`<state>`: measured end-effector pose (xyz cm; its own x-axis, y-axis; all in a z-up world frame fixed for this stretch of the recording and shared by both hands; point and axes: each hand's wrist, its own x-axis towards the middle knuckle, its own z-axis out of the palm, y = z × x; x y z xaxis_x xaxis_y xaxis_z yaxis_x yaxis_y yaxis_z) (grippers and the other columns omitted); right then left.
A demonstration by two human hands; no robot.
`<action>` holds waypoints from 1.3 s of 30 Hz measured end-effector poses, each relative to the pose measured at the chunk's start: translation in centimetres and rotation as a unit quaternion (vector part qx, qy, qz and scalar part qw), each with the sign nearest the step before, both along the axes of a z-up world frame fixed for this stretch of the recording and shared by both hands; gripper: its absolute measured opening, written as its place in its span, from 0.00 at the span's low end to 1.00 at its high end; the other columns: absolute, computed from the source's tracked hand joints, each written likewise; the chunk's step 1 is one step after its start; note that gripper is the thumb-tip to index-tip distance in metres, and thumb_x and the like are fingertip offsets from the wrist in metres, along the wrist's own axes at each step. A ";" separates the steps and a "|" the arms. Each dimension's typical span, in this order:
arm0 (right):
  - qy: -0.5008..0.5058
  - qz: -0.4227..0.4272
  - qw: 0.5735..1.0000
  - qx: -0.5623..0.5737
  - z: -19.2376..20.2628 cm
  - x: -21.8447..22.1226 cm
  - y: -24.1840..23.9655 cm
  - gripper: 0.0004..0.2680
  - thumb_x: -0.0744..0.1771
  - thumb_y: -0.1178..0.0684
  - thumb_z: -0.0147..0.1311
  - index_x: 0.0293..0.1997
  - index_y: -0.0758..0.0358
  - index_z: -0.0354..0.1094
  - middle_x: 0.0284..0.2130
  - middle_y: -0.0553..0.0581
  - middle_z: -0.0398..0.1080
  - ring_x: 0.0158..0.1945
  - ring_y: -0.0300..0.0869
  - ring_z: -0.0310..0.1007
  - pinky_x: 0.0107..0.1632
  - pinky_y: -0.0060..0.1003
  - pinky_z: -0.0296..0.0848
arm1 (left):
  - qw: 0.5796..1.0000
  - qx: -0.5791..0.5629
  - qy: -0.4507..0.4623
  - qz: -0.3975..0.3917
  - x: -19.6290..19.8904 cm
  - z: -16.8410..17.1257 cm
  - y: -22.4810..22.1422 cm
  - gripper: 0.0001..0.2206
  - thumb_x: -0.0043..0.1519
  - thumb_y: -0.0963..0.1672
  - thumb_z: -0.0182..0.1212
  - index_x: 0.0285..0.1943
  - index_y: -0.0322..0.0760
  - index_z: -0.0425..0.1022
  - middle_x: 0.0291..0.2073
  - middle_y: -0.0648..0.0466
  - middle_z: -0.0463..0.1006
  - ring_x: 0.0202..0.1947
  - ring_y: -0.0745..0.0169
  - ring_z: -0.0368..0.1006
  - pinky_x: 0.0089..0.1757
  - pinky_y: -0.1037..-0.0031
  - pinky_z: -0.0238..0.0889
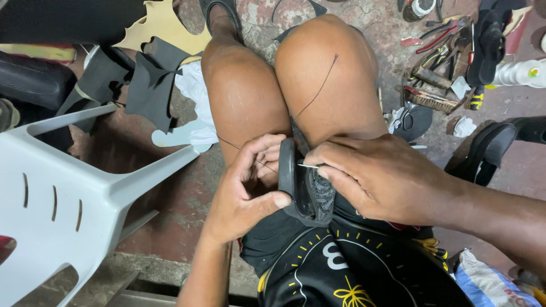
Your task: The person sews a shoe by hand using a needle and thread, pulling the thread through the material repeatedly while holding the shoe in their lap.
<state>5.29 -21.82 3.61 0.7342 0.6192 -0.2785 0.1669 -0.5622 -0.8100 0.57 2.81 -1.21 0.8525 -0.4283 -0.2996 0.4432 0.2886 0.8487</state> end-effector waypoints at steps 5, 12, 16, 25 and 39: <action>-0.021 -0.044 0.999 -0.003 -1.5 -1.3 -0.1 0.08 0.65 0.56 0.55 0.48 0.59 0.70 0.37 0.58 0.76 0.37 0.52 0.79 0.36 0.45 0.75 | 0.999 0.037 0.038 0.005 0.8 -0.2 -0.3 0.38 0.51 0.44 0.80 0.69 0.26 0.63 0.61 0.45 0.75 0.62 0.60 0.72 0.63 0.65 0.67; -0.043 -0.093 0.988 0.120 -6.1 -2.4 -3.5 0.07 0.63 0.60 0.60 0.43 0.63 0.73 0.34 0.55 0.76 0.37 0.46 0.78 0.40 0.37 0.75 | 0.964 0.247 -0.084 0.057 -0.2 2.0 -4.6 0.39 0.45 0.49 0.83 0.64 0.29 0.70 0.54 0.47 0.80 0.55 0.59 0.80 0.54 0.68 0.74; -0.041 -0.112 0.985 0.128 -8.0 -2.7 -4.9 0.06 0.63 0.60 0.62 0.42 0.64 0.72 0.34 0.56 0.76 0.40 0.46 0.79 0.43 0.36 0.75 | 0.949 0.295 -0.104 0.049 0.8 2.2 -4.9 0.37 0.45 0.51 0.82 0.62 0.32 0.73 0.53 0.47 0.81 0.52 0.58 0.82 0.48 0.68 0.74; -0.034 -0.088 0.992 0.087 -8.6 -0.7 -4.6 0.07 0.62 0.61 0.63 0.42 0.63 0.75 0.35 0.55 0.78 0.36 0.43 0.80 0.40 0.35 0.76 | 0.969 0.243 -0.041 0.019 2.8 1.6 -3.7 0.36 0.45 0.49 0.81 0.63 0.29 0.73 0.52 0.45 0.83 0.54 0.56 0.82 0.51 0.66 0.72; 0.019 -0.042 0.997 0.061 -6.5 2.2 -2.7 0.06 0.61 0.61 0.63 0.38 0.63 0.72 0.30 0.54 0.77 0.32 0.44 0.81 0.36 0.34 0.75 | 0.973 0.225 -0.055 0.014 3.4 0.9 -3.1 0.35 0.47 0.49 0.80 0.64 0.31 0.74 0.55 0.48 0.82 0.55 0.58 0.82 0.51 0.66 0.73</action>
